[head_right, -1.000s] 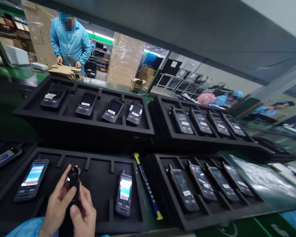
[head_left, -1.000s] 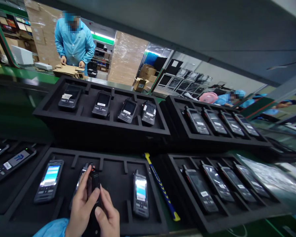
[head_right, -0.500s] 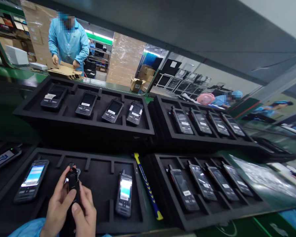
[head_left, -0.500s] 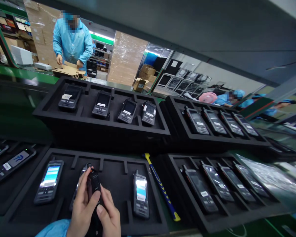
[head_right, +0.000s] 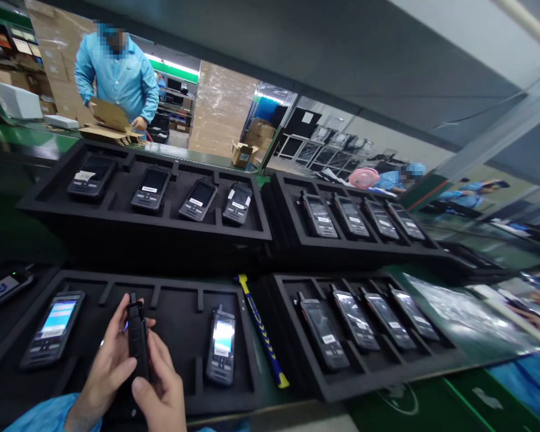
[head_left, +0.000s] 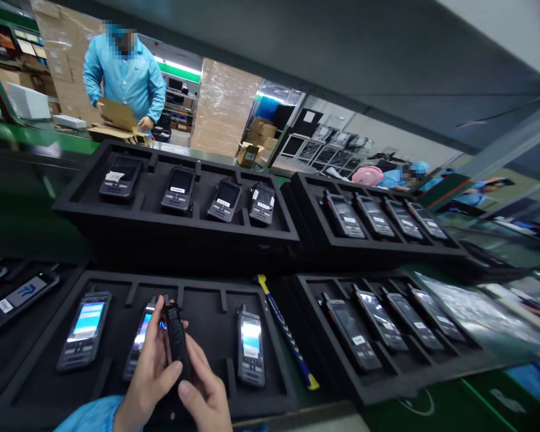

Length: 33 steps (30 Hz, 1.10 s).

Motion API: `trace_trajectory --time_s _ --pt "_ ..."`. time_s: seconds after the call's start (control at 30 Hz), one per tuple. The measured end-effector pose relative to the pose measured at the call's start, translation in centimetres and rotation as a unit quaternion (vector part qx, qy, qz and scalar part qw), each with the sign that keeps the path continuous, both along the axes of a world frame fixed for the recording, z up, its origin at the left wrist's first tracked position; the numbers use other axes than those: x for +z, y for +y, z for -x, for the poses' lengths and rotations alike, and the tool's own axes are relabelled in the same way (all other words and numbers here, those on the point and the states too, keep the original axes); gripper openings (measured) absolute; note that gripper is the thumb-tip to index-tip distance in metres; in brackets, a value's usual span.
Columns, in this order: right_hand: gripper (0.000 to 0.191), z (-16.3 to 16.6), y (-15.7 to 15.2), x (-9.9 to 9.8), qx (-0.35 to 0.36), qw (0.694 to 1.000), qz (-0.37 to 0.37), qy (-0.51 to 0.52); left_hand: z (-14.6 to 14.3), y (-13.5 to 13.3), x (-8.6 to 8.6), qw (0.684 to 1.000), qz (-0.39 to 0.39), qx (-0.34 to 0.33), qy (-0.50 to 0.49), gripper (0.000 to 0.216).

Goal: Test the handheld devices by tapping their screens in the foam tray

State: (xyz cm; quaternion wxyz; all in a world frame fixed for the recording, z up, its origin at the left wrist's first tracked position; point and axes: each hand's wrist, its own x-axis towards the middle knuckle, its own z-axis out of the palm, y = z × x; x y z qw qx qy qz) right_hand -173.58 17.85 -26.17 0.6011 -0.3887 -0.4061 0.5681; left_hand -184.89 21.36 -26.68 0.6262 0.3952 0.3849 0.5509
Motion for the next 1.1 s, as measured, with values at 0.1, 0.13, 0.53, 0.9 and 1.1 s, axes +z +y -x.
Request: trace_trajectory --time_s 0.1,0.13,0.53,0.9,1.1 --pt "0.051 0.3 -0.1 -0.5 -0.017 1.0 -0.01 -0.009 -0.3 -0.4 0.8 0.999 -0.005 0.028 0.021 0.1" --pt "0.051 0.4 -0.2 -0.8 -0.021 1.0 -0.016 -0.014 -0.4 -0.5 1.0 0.999 -0.003 0.031 0.018 0.099" --pt "0.062 -11.2 -2.1 -1.9 -0.301 0.807 0.056 -0.505 -4.5 0.3 -1.2 0.949 -0.053 0.008 0.31 0.081" --pt "0.054 -10.6 0.5 -4.0 -0.303 0.859 0.075 -0.406 -6.6 -0.9 -1.4 0.91 -0.079 -0.018 0.407 0.065" --pt "0.062 -10.9 0.0 -2.6 -0.332 0.912 0.112 -0.213 -5.6 -1.3 -0.4 0.944 -0.114 0.04 0.307 0.057"
